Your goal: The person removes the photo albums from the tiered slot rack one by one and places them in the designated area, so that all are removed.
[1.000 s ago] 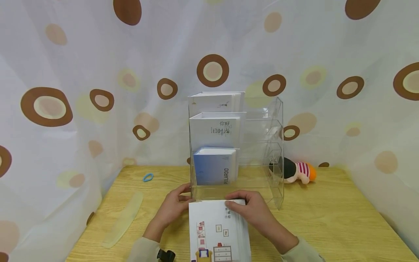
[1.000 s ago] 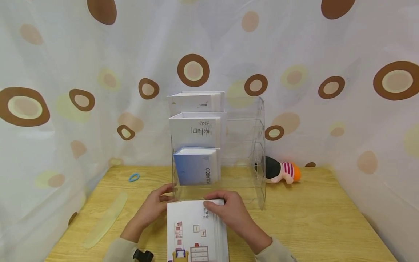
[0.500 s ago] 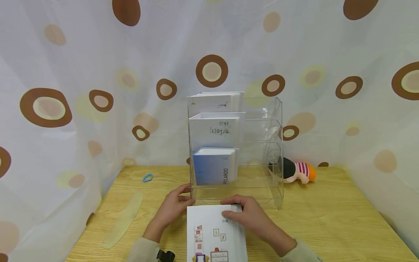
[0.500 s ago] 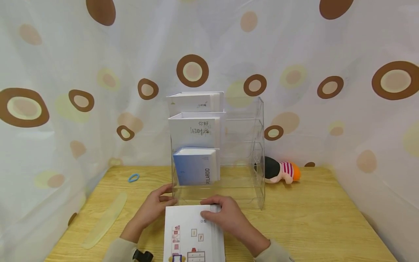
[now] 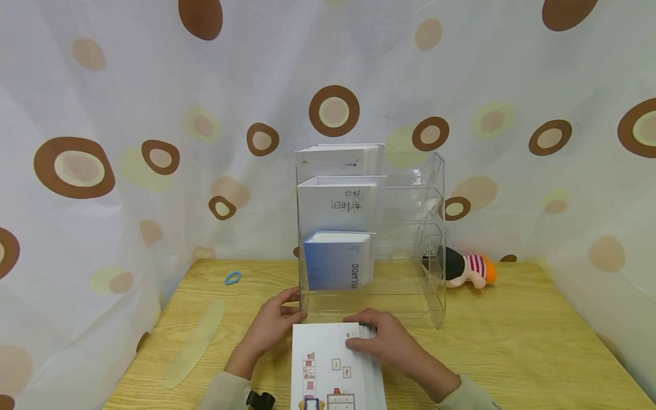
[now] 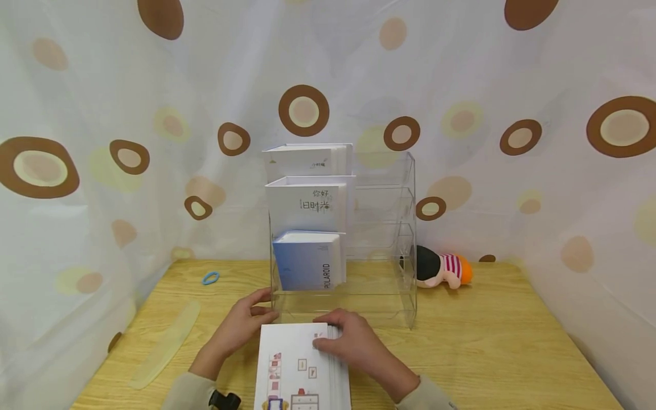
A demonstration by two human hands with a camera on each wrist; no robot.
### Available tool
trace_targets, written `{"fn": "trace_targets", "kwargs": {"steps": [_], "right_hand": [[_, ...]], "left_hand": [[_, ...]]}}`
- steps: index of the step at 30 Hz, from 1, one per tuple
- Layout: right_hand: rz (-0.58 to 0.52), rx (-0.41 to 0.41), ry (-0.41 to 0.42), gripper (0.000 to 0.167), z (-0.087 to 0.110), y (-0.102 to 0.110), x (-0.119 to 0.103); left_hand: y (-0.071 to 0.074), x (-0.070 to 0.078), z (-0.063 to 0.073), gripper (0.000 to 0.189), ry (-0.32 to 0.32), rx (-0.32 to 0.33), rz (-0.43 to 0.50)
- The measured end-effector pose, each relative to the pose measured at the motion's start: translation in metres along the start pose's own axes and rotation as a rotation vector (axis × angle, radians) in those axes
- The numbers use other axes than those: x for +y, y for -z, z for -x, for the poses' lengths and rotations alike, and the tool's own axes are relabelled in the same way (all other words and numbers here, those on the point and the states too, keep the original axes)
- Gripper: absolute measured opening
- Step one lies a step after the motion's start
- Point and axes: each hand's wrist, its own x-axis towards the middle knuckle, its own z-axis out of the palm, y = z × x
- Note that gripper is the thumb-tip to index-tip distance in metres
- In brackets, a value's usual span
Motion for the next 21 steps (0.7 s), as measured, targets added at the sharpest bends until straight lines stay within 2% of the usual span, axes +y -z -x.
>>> {"fn": "trace_targets", "kwargs": {"steps": [7, 11, 21], "right_hand": [[0.009, -0.035, -0.049, 0.04, 0.0, -0.007, 0.005], [0.019, -0.042, -0.05, 0.039, -0.002, -0.011, 0.009], [0.005, -0.107, -0.065, 0.035, -0.003, -0.016, 0.015]], "left_hand": [[0.001, -0.001, 0.002, 0.063, -0.006, -0.025, 0.054], [0.001, -0.001, 0.003, 0.063, -0.001, -0.029, 0.079], [0.001, -0.001, 0.002, 0.064, 0.006, -0.031, 0.069]]}}
